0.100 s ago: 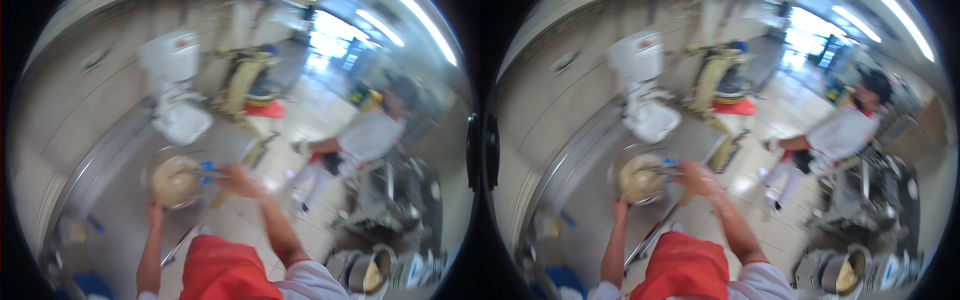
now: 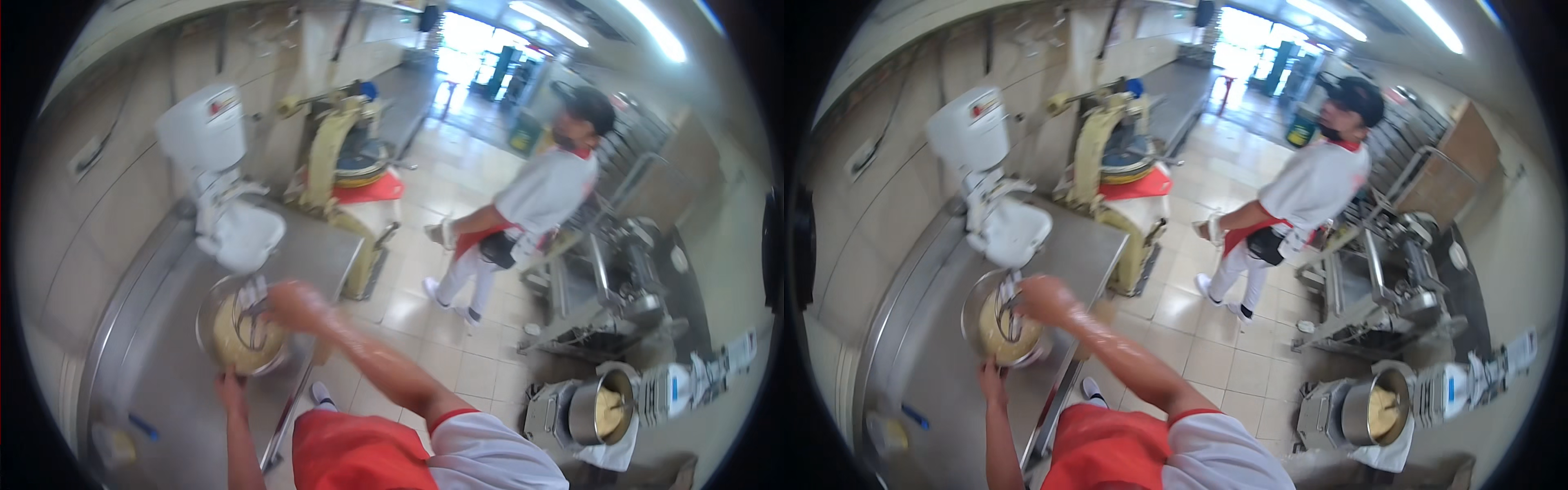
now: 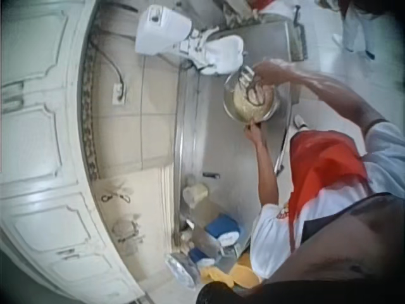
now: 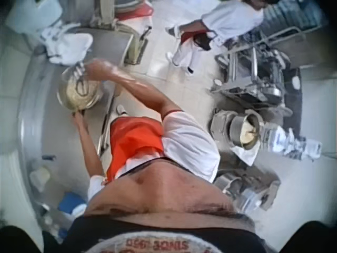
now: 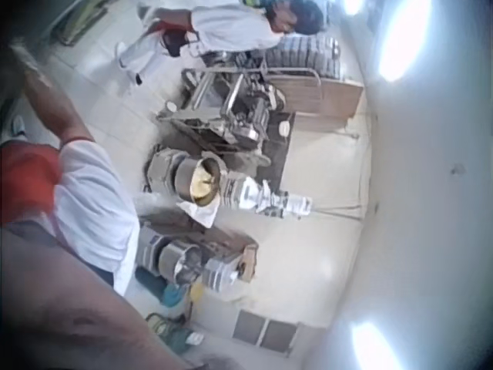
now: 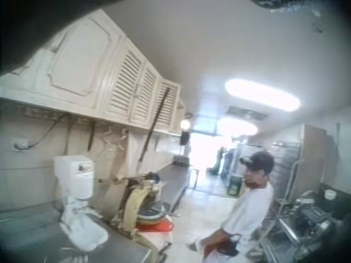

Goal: The person mixes dough in a stand mixer, scrapes the bowl with a blue scraper, and then removes the dough from the bowl to place it on a metal counter.

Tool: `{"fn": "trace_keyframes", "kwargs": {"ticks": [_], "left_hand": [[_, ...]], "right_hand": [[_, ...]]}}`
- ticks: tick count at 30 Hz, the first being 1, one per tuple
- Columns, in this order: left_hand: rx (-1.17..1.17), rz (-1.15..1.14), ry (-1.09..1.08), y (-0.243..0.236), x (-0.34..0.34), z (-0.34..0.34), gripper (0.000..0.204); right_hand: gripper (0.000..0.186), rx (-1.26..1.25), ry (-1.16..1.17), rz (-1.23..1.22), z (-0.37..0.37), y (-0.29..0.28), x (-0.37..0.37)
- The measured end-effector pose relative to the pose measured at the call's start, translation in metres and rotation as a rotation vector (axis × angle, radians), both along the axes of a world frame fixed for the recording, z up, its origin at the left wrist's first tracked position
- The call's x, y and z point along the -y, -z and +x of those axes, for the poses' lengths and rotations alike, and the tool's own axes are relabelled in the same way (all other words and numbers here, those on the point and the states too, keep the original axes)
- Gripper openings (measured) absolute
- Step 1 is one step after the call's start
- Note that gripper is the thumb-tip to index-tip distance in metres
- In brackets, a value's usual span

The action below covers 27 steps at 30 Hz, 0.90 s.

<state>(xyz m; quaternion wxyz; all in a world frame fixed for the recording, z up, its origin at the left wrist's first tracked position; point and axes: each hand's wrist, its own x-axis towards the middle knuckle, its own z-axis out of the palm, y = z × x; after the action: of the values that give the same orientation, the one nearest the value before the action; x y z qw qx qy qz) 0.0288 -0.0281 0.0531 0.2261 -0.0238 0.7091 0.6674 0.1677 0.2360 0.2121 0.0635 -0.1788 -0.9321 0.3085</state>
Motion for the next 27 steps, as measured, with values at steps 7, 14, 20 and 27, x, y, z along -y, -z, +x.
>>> {"fn": "trace_keyframes", "kwargs": {"ticks": [7, 14, 20, 27], "left_hand": [[0.149, 0.116, 0.09, 0.036, -0.112, 0.026, 0.035], [0.171, 0.183, 0.066, 0.024, -0.167, 0.02, 0.033], [0.118, 0.234, 0.057, 0.031, -0.204, -0.002, 0.036], [-0.297, -0.109, 0.373, 0.111, -0.2, -0.067, 0.032]], "right_hand": [[0.025, 0.086, -0.04, 0.263, -0.068, 0.103, -0.073], [0.063, 0.092, 0.027, 0.296, -0.068, 0.107, -0.127], [0.062, -0.08, 0.375, 0.342, -0.072, 0.111, -0.172], [0.053, 0.377, 0.341, 0.098, -0.083, 0.089, -0.208]]}}
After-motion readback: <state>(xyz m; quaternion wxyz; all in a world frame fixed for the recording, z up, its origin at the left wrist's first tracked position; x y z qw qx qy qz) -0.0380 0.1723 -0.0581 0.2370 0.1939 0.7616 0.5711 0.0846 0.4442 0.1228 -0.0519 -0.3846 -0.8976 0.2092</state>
